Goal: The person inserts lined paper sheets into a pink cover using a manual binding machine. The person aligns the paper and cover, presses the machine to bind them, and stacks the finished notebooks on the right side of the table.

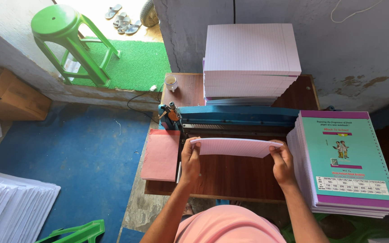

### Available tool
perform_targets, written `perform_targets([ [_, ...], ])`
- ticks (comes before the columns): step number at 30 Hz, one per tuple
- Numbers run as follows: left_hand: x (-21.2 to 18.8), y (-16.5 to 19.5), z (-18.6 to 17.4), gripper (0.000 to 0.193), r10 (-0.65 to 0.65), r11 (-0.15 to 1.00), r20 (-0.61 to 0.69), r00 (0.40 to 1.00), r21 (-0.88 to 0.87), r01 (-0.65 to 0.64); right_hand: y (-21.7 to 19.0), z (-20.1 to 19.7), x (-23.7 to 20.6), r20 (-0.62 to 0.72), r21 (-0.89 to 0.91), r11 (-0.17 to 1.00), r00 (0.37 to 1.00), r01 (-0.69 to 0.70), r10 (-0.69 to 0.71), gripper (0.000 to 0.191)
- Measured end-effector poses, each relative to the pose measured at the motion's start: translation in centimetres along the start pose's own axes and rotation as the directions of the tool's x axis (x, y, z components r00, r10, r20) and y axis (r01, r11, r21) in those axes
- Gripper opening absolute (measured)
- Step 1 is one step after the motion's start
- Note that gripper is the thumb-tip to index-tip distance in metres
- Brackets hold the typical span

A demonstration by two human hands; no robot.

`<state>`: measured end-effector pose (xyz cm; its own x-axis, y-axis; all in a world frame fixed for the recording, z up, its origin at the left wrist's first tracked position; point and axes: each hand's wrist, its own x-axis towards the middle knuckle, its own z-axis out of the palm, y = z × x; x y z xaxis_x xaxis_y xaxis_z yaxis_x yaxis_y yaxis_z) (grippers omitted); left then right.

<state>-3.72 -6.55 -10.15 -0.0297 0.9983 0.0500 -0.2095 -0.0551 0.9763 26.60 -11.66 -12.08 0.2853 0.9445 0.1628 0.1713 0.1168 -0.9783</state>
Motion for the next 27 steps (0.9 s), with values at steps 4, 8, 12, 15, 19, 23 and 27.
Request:
perform_targets([
  [4, 0.7, 0.1, -0.2, 0.014, -0.004, 0.999, -0.004, 1.0, 0.037, 0.005, -0.2, 0.2, 0.5, 0.005, 0.017, 1.0, 1.0, -0.013, 0.013, 0.025],
  [8, 1.2, 0.1, -0.2, 0.013, -0.008, 1.0, -0.014, 1.0, 0.0, 0.008, -1.3, 0.5, 0.6, -0.019, 0.065, 0.998, 1.0, -0.016, 0.018, 0.024],
  [12, 1.2, 0.0, -0.5, 0.014, -0.02, 0.999, -0.005, 1.0, 0.031, 0.02, -2.2, 0.1, -0.1, -0.16, 0.076, 0.996, 0.987, 0.039, -0.026, 0.021],
  [15, 1.1, -0.2, -0.5, 0.014, -0.015, 1.0, 0.008, 1.0, 0.019, 0.015, -2.3, -0.5, -0.9, -0.228, -0.081, 0.991, 0.966, 0.108, -0.124, 0.018],
  [19, 1.3, -0.2, -0.6, 0.013, -0.039, 0.999, 0.01, 0.999, -0.025, 0.039, -2.2, -0.6, -1.2, -0.234, 0.051, 0.995, 0.968, -0.085, 0.095, 0.018],
  [23, 1.4, 0.4, -1.5, 0.012, 0.177, 0.954, 0.026, 0.984, 0.242, -0.178, -2.9, -0.8, -1.0, -0.196, 0.101, 0.984, 0.967, -0.146, 0.163, 0.02],
  [27, 1.6, 1.2, -2.8, 0.013, 0.176, 0.893, 0.096, 0.98, 0.403, -0.2, -3.7, -0.7, -0.7, -0.147, 0.214, 0.957, 0.962, -0.198, 0.232, 0.022],
])
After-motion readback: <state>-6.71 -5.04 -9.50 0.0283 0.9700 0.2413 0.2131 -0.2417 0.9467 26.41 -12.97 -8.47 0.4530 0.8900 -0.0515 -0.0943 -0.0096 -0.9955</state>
